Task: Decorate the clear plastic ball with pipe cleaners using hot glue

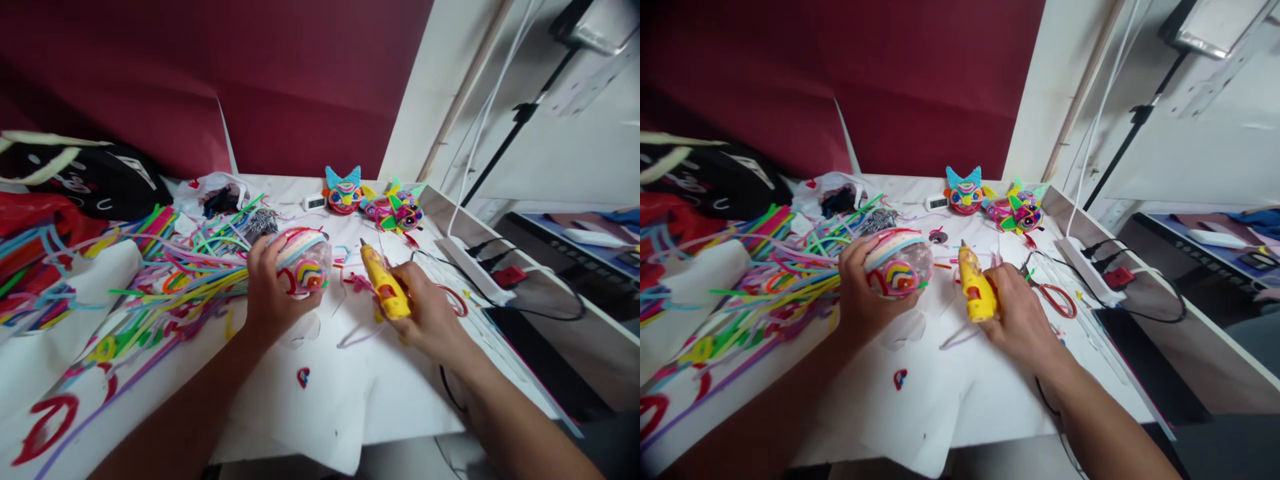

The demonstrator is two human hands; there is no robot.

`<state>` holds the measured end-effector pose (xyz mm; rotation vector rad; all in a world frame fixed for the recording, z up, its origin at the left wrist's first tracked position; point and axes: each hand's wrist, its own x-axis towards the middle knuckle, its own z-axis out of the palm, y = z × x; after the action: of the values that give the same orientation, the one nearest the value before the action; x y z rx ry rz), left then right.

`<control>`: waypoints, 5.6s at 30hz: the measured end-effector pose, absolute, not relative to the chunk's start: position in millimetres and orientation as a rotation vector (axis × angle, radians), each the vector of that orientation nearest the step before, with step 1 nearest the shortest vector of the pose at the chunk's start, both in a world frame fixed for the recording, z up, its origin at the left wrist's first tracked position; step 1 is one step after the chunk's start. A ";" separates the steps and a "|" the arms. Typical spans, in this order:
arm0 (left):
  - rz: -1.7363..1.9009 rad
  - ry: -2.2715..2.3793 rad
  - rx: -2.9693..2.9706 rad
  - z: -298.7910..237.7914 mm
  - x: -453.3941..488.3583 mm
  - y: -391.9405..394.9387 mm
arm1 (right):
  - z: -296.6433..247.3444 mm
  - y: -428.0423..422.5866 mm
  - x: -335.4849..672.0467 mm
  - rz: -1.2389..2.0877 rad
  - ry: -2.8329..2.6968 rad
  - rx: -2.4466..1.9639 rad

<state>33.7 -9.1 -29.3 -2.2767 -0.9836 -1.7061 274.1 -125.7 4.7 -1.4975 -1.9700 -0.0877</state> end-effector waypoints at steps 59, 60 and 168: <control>-1.527 -1.041 -2.488 -31.3 34.1 -23.7 | 56.7 -73.2 215.6 -0.323 -2.329 -0.999; -1.528 -1.038 -2.489 -31.2 34.1 -23.7 | 56.5 -73.1 215.4 -0.333 -2.326 -1.003; -1.732 -0.464 -2.380 -16.0 25.7 -21.9 | 63.0 -83.6 233.7 0.646 -1.557 -1.328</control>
<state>25.7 -21.9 -16.0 -2.3798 -0.4635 -1.7316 233.7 -83.6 63.0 -1.3281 -1.5567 0.6458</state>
